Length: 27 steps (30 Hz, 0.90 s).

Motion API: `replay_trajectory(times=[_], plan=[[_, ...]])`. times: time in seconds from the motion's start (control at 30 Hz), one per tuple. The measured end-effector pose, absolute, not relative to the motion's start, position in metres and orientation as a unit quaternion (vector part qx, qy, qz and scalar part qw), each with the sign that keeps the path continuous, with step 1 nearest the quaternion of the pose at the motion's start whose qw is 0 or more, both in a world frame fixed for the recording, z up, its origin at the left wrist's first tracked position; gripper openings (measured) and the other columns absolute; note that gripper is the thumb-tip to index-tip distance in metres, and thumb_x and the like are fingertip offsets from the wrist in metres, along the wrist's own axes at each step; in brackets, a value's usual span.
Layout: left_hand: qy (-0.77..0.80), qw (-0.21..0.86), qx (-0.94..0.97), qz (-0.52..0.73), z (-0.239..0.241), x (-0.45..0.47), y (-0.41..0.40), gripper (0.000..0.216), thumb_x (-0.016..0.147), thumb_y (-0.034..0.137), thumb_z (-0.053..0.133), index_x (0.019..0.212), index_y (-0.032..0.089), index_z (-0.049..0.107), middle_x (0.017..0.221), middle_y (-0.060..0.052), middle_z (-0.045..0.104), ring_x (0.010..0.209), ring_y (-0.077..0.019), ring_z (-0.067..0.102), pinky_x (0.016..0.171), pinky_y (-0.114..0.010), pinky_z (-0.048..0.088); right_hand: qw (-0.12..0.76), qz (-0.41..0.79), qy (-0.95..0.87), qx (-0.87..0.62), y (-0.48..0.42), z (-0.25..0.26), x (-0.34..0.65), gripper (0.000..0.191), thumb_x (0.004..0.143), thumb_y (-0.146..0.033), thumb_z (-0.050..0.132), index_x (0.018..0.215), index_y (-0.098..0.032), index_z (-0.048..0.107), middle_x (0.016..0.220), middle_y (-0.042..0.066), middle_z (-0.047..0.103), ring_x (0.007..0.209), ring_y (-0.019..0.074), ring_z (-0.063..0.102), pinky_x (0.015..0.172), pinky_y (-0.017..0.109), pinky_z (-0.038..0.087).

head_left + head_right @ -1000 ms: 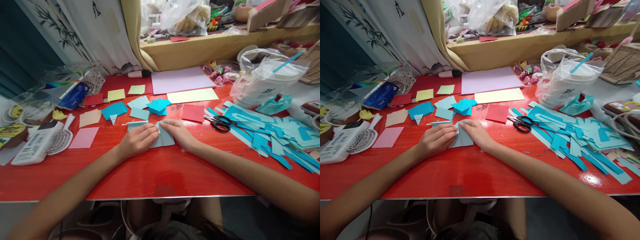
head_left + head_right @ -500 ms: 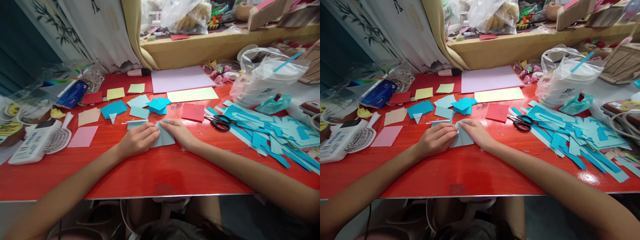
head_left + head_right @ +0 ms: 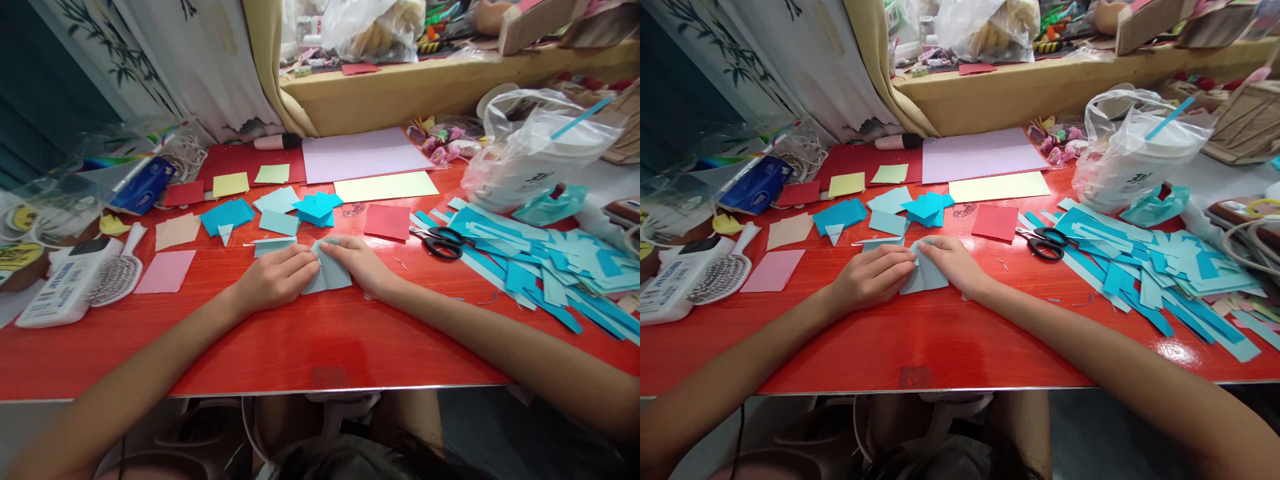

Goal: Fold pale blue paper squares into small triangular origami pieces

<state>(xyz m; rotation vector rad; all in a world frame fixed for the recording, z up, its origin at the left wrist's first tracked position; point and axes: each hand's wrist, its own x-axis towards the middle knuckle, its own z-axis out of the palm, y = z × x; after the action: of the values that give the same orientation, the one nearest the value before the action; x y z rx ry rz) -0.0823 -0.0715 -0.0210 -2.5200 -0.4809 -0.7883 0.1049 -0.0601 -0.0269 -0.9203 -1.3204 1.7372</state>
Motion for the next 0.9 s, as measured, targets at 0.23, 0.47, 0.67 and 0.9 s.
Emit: replay_trajectory(times=[0.23,0.47,0.67,0.9], plan=[[-0.179,0.226,-0.915,-0.284,-0.0202,-0.0820,-0.0722,0.013,0.084,0.013,0.054,0.094,0.019,0.059,0.089,-0.003,0.069,0.089,-0.0176,0.064,0.076,-0.031,0.057,0.376,0.711,-0.483,-0.346,-0.0611,-0.0248,0.1050,0.022,0.077,-0.039,0.064,0.074,-0.017,0.060,0.070,0.001,0.057,0.061,0.0120,0.050,0.056,0.027,0.039],[-0.211,0.170,-0.912,-0.307,-0.0170,-0.0810,-0.0728,0.021,0.082,0.012,0.054,0.102,0.017,0.058,0.096,-0.008,0.067,0.095,-0.0201,0.061,0.079,-0.034,0.056,0.395,0.719,-0.460,-0.340,-0.0593,-0.0206,0.1056,0.011,0.071,-0.024,0.064,0.077,-0.015,0.062,0.070,0.002,0.058,0.062,0.0129,0.052,0.059,0.028,0.041],[-0.265,0.078,-0.890,-0.364,-0.0186,-0.0833,-0.0713,0.033,0.082,0.007,0.051,0.113,0.018,0.055,0.097,-0.006,0.067,0.098,-0.0186,0.059,0.083,-0.034,0.054,0.402,0.728,-0.459,-0.312,-0.0581,-0.0179,0.1059,0.050,0.068,-0.019,0.067,0.116,-0.017,0.056,0.090,0.004,0.064,0.074,0.0156,0.059,0.069,0.031,0.047],[-0.302,0.058,-0.871,-0.383,-0.0216,-0.0837,-0.0736,0.028,0.082,0.012,0.054,0.110,0.019,0.057,0.096,-0.006,0.066,0.089,-0.0167,0.060,0.078,-0.033,0.052,0.394,0.687,-0.506,-0.341,-0.0583,-0.0238,0.1063,0.051,0.073,-0.022,0.065,0.122,-0.019,0.052,0.103,0.006,0.063,0.083,0.0160,0.060,0.070,0.029,0.049]])
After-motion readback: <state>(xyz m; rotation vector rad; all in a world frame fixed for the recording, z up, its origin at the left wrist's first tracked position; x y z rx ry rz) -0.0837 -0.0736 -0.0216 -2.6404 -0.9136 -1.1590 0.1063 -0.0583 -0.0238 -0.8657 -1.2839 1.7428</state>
